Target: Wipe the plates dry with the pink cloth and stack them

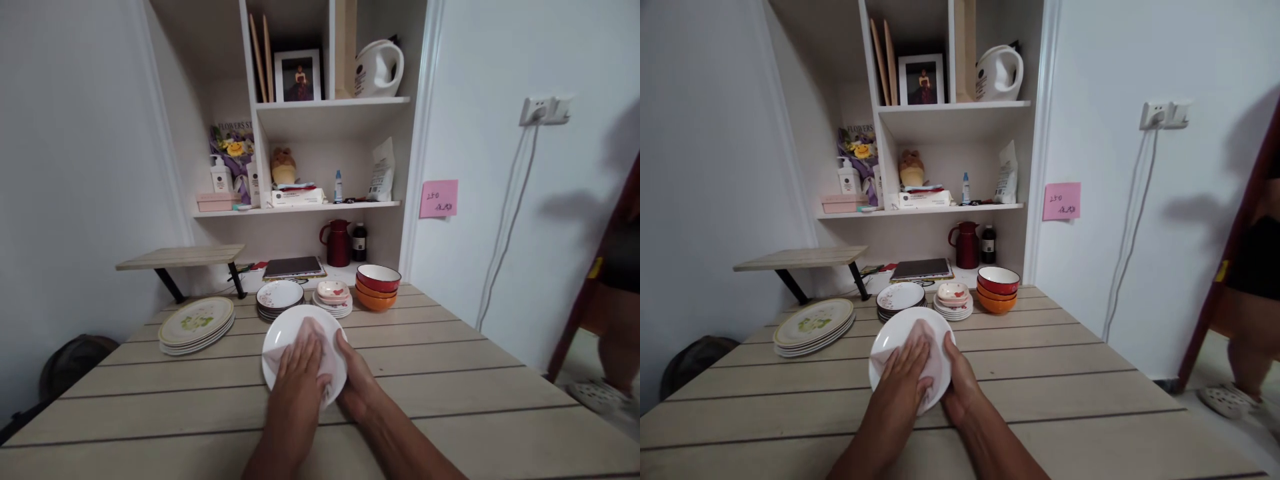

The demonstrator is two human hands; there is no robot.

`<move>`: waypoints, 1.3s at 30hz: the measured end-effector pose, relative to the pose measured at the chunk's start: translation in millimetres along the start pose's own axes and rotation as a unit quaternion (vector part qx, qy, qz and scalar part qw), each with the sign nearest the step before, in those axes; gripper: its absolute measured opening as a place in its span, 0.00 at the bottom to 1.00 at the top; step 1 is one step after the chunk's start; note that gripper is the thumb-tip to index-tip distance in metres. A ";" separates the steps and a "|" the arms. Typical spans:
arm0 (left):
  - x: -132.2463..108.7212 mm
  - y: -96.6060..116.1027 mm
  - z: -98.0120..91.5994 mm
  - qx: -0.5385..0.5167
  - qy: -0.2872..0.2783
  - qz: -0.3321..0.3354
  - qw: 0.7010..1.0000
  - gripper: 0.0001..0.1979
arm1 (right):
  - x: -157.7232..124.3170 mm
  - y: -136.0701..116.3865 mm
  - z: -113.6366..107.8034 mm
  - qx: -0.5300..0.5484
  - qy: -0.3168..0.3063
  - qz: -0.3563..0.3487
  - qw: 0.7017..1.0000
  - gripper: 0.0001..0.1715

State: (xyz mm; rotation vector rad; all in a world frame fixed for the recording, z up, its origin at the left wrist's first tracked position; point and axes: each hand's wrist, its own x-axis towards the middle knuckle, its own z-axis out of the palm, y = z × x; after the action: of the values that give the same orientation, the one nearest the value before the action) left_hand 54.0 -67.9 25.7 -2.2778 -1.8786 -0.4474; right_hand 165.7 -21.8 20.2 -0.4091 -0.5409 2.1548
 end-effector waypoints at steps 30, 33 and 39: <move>-18.2 -8.8 -29.1 -0.008 -0.023 0.022 0.999 0.26 | -6.1 -10.9 -0.1 0.046 0.018 -0.081 0.995 0.41; -8.9 -14.0 -28.3 0.023 0.017 -0.004 1.000 0.27 | -4.5 -6.4 1.2 0.037 0.005 -0.074 0.997 0.38; 21.9 -6.4 -24.0 0.003 0.035 -0.047 0.998 0.28 | -4.4 0.3 6.5 0.039 -0.038 -0.019 0.998 0.38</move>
State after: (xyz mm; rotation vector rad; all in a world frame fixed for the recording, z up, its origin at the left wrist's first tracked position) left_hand 48.3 -53.5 55.0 -2.1484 -1.9549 -0.5255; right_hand 165.1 -27.1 26.0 -0.2720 -0.5010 2.1551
